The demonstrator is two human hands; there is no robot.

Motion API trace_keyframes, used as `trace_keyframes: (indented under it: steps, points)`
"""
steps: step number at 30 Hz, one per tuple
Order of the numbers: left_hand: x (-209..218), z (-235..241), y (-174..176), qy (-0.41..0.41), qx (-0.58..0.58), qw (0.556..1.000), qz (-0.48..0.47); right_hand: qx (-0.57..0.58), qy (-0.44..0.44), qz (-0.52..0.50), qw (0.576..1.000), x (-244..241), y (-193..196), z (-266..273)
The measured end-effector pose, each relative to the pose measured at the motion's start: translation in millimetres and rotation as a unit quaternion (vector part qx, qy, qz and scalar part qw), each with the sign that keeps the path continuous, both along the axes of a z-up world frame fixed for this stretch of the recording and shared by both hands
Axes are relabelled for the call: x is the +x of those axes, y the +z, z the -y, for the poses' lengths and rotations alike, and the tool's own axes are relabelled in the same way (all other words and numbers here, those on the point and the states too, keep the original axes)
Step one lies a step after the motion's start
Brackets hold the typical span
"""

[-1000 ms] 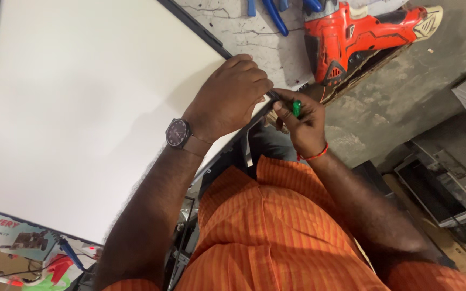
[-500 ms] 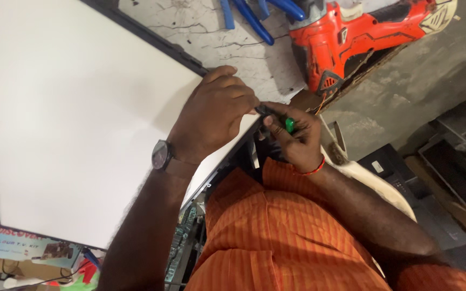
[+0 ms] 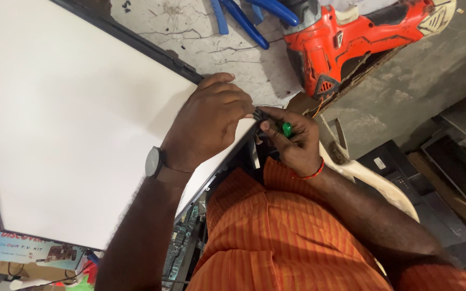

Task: The person aligns and secures a black plastic frame onto a white rectangular panel using a green screwdriver. They insert screws into the frame corners and tighten them to attach the frame to the panel.

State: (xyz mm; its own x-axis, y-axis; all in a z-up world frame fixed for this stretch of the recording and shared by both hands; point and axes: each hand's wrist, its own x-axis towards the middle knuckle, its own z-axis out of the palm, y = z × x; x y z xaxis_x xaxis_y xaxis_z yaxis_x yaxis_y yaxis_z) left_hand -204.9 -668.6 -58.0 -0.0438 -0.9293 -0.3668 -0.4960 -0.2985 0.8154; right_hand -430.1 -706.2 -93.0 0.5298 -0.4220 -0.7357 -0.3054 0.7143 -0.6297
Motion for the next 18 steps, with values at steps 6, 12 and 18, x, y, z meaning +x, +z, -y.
trace_keyframes:
  steps: [6, 12, 18]
  points:
    - [-2.8, 6.5, 2.2, 0.006, 0.007, 1.000, 0.026, 0.005, -0.007, 0.001, 1.000, 2.0, 2.4, 2.5]
    - [-5.5, 24.9, 0.8, -0.046, 0.132, 0.989, 0.055, 0.015, 0.000, -0.012, 1.000, 5.0, 4.6, 3.4]
    - [-6.9, 33.9, -3.0, -0.080, 0.107, 0.985, 0.112, -0.055, 0.000, -0.027, 0.998, 7.8, -3.1, -3.9]
